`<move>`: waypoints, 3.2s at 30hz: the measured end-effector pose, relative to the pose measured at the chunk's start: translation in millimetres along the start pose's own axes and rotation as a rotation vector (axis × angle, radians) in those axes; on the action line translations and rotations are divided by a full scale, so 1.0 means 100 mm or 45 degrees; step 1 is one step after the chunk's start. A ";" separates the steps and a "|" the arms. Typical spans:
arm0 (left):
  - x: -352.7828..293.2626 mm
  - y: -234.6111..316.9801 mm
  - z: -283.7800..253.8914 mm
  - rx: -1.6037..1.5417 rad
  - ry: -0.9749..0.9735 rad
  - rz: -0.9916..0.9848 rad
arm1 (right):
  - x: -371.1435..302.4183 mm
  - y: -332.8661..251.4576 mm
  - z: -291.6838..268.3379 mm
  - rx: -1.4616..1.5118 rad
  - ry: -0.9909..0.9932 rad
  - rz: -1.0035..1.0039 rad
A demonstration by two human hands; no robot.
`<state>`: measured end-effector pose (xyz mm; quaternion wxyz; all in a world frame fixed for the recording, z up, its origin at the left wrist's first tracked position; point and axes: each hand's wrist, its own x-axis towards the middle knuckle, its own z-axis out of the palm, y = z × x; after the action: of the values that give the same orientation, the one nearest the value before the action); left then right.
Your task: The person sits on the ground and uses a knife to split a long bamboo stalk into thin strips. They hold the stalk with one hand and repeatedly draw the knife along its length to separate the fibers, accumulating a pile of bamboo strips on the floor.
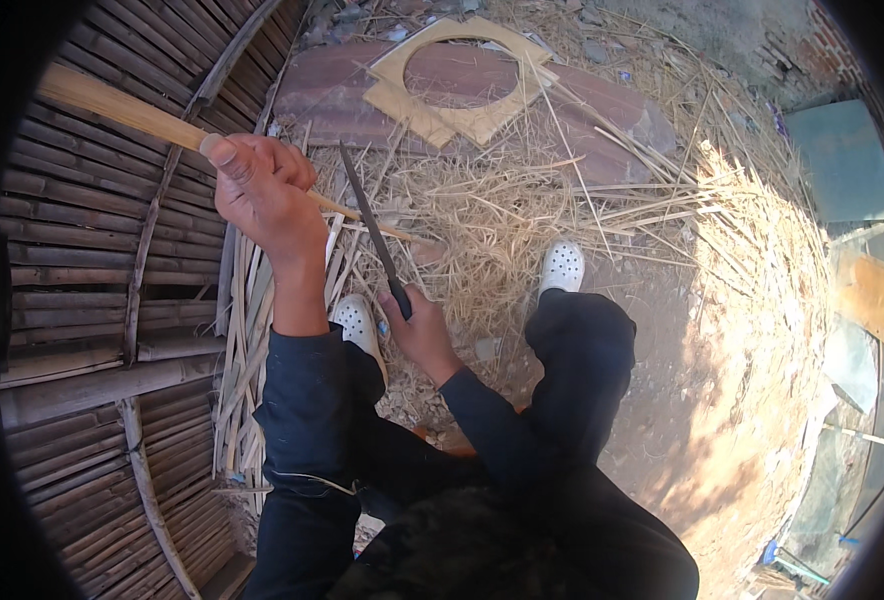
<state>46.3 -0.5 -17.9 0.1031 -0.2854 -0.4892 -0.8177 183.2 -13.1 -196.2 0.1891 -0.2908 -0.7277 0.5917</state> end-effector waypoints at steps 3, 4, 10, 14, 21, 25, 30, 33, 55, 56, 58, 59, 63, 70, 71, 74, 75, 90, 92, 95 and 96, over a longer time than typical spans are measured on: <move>-0.02 -0.10 -0.02 0.038 0.038 -0.013 | -0.04 0.05 0.03 -0.063 0.012 0.044; -0.02 -0.13 -0.03 0.047 0.061 -0.028 | -0.04 0.05 0.03 -0.077 0.007 0.063; 0.06 -0.15 -0.21 0.057 0.096 -0.007 | -0.10 0.22 0.19 0.092 -0.042 -0.066; 0.12 -0.24 -0.15 0.091 0.179 -0.015 | 0.06 1.55 0.41 -0.225 0.149 0.248; 0.20 -0.32 -0.17 0.096 0.223 -0.061 | 0.09 1.60 0.33 0.231 0.125 0.545; 0.02 -0.44 -0.17 0.171 0.191 -0.059 | 0.07 0.98 0.08 1.416 -0.225 1.144; 0.04 -0.17 0.00 0.139 0.141 -0.101 | 0.17 0.68 -0.05 1.367 -0.312 0.868; -0.01 -0.08 0.04 0.163 0.079 -0.037 | 0.15 0.53 0.05 0.528 -0.117 0.428; 0.24 -0.08 -0.07 0.392 0.252 0.122 | -0.10 1.12 0.29 -0.139 0.060 0.390; 0.24 -0.06 -0.09 0.414 0.253 0.099 | -0.15 1.12 0.32 -0.132 0.051 0.374; 0.19 -0.10 -0.04 0.402 0.224 0.128 | -0.18 1.16 0.37 0.236 -0.067 0.617; 0.17 -0.12 -0.04 0.395 0.209 0.142 | -0.21 1.18 0.37 0.534 -0.138 0.815; 0.19 -0.15 -0.09 0.421 0.203 0.142 | -0.13 0.93 0.18 1.482 -0.368 1.171; 0.19 -0.12 -0.24 0.428 0.247 0.096 | -0.11 0.50 0.28 -0.046 -0.048 -0.030; 0.20 -0.11 -0.24 0.429 0.259 0.098 | -0.15 0.47 0.33 -0.041 -0.052 -0.025; 0.20 -0.12 -0.19 0.401 0.233 0.126 | -0.21 1.31 0.51 -0.309 0.085 0.143; 0.09 -0.24 -0.20 0.479 0.241 0.108 | -0.27 1.71 0.53 -0.452 0.155 0.231; -0.02 0.14 -0.17 0.164 0.269 -0.008 | 0.19 0.68 0.09 1.616 -0.383 1.082; -0.02 0.13 -0.20 0.166 0.276 -0.044 | 0.17 0.40 0.04 1.136 -0.228 1.094; -0.07 -0.02 -0.15 0.253 0.337 -0.061 | 0.16 0.53 0.13 0.769 -0.142 0.896; -0.08 -0.07 -0.17 0.252 0.295 -0.050 | 0.14 0.52 0.15 0.661 -0.142 0.770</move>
<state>43.7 -12.6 -33.5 0.1703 -0.1682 -0.5577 -0.7948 173.4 -8.6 -250.7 0.0338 -0.4018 -0.4447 0.7998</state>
